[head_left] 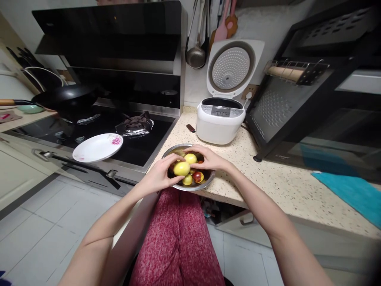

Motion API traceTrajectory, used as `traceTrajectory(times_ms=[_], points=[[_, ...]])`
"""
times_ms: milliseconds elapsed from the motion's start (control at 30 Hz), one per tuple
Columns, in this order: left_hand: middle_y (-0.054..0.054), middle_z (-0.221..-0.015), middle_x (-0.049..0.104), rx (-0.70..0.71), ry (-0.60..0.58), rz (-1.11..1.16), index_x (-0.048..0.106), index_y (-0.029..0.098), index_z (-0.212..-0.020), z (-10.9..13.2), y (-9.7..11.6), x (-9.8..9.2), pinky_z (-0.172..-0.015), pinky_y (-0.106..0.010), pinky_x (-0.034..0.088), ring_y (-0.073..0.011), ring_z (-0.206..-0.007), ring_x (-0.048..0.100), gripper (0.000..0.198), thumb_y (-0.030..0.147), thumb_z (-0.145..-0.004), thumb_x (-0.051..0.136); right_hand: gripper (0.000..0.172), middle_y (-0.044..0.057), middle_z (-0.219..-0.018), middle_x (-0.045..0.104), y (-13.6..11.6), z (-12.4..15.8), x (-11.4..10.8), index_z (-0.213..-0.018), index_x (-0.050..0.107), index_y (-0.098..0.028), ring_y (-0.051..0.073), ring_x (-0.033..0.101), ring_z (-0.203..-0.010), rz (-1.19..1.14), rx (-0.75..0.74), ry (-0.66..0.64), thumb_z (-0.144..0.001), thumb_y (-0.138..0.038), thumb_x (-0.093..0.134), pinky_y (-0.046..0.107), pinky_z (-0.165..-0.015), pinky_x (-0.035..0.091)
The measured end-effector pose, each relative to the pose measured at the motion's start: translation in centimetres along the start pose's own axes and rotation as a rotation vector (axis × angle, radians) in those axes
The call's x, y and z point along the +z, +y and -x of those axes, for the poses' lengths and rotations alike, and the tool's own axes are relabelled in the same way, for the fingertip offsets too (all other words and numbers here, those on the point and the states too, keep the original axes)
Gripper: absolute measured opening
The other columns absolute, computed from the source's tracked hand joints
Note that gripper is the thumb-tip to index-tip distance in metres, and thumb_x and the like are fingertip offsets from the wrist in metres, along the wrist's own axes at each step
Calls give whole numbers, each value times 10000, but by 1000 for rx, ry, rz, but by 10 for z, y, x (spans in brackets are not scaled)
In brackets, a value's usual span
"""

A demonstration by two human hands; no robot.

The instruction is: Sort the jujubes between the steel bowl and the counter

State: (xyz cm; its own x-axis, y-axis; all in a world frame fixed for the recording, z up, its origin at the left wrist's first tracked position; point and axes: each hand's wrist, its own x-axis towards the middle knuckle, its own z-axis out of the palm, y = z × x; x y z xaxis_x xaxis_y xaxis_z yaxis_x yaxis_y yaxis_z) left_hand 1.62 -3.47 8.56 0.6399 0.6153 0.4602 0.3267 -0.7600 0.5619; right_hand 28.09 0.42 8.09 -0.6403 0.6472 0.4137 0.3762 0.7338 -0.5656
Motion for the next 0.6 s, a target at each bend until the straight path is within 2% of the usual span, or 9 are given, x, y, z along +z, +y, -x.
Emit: traceTrajectory(times_ms=[233, 467, 600], points=[[-89, -1217, 636, 35, 75, 2, 659, 226, -1197, 0, 2, 0, -1046, -415, 528, -264, -1181, 640, 357, 247, -854, 757, 500, 92, -1346, 698, -6, -1, -3, -1333, 649, -241, 282, 645, -1237, -44, 26, -33, -880, -405, 787, 474, -1091, 486], [-89, -1137, 676, -32, 68, 64, 585, 191, -1161, 2, 2, 4, -901, -365, 576, -237, -1011, 684, 404, 269, -812, 772, 499, 80, -1110, 734, -3, -1, -4, -1136, 658, -187, 251, 682, -1007, -86, 90, 3, -791, -484, 862, 396, -915, 548], [-90, -1163, 681, -1, 49, 43, 627, 194, -1170, 1, 3, 4, -942, -372, 572, -238, -1060, 681, 343, 263, -858, 751, 519, 63, -1093, 732, 0, -2, -4, -1103, 678, -198, 248, 677, -999, -94, 87, 2, -745, -500, 901, 390, -903, 547]])
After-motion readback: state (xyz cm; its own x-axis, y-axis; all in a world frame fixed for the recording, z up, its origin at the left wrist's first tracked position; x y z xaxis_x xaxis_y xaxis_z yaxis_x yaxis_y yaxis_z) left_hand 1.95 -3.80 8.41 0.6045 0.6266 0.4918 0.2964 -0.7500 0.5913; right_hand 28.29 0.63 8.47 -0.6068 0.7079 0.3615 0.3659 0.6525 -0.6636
